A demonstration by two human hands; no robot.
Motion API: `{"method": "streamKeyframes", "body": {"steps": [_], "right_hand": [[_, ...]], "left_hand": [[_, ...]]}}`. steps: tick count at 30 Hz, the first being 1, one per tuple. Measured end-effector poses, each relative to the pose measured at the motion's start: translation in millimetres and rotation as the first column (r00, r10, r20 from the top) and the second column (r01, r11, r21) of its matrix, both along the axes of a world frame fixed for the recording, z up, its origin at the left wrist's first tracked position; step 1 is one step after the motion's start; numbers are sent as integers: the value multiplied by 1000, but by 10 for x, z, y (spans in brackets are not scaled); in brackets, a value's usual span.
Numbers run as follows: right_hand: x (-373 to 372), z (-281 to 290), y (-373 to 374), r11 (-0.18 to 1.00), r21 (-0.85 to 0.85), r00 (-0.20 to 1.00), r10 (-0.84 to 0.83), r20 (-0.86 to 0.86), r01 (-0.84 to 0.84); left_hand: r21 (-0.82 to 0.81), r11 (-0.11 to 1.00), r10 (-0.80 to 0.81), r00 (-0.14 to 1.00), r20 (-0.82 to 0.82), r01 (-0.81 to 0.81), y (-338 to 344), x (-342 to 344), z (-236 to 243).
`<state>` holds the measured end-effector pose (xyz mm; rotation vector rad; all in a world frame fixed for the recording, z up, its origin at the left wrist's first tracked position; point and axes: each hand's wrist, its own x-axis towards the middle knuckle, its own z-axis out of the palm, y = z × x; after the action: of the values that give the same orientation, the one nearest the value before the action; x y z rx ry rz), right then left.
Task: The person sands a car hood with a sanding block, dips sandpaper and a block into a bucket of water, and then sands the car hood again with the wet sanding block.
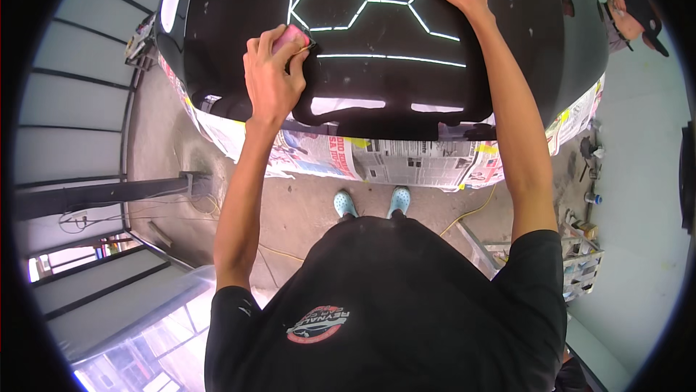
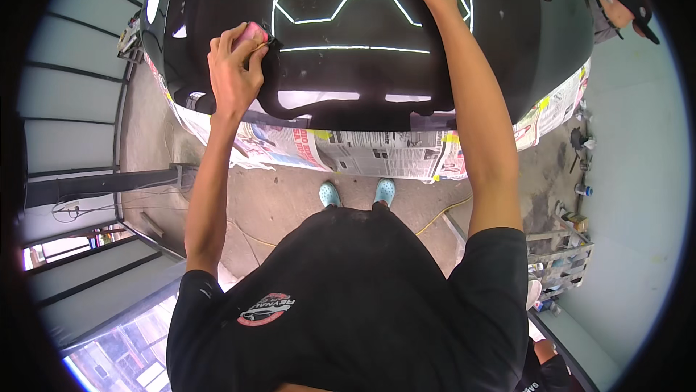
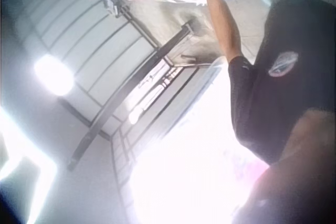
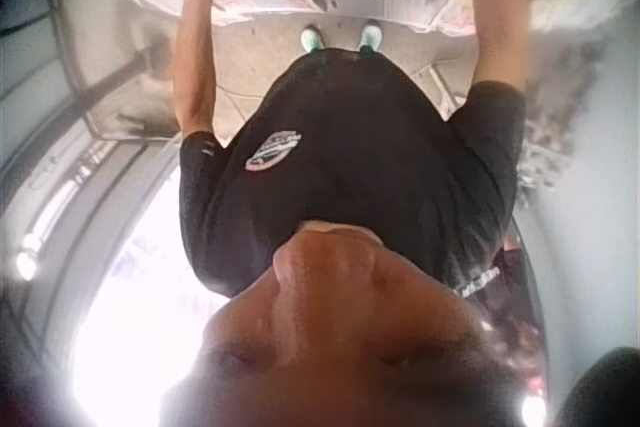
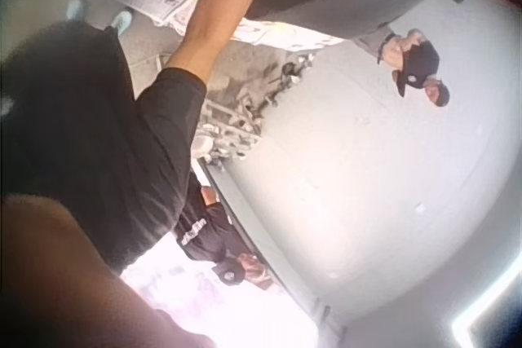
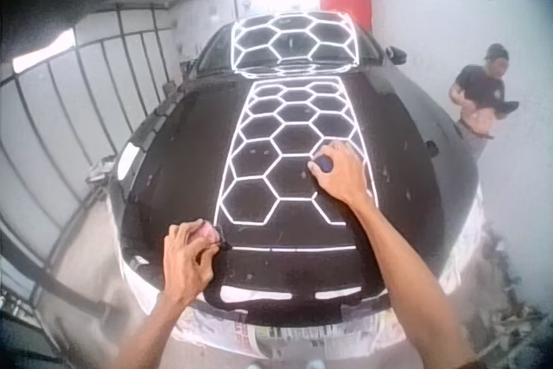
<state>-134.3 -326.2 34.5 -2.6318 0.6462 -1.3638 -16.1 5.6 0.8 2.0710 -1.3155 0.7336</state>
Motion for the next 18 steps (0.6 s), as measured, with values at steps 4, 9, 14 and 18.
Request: {"method": "streamKeyframes", "body": {"steps": [4,9,14,18], "right_hand": [[18,78,-44,995,40,996,85,32,-86],[9,55,-39,999,18,999,39,15,-39],[-19,-10,13,994,30,994,108,23,-108],[20,28,-48,998,29,998,63,19,-64]], "left_hand": [[19,1000,9,999,35,-10,-164,212,160],[-13,999,-36,999,6,36,-34,40,17],[25,1000,0,1000,4,0,-50,86,95],[11,1000,-24,1000,18,24,0,35,0]]}}
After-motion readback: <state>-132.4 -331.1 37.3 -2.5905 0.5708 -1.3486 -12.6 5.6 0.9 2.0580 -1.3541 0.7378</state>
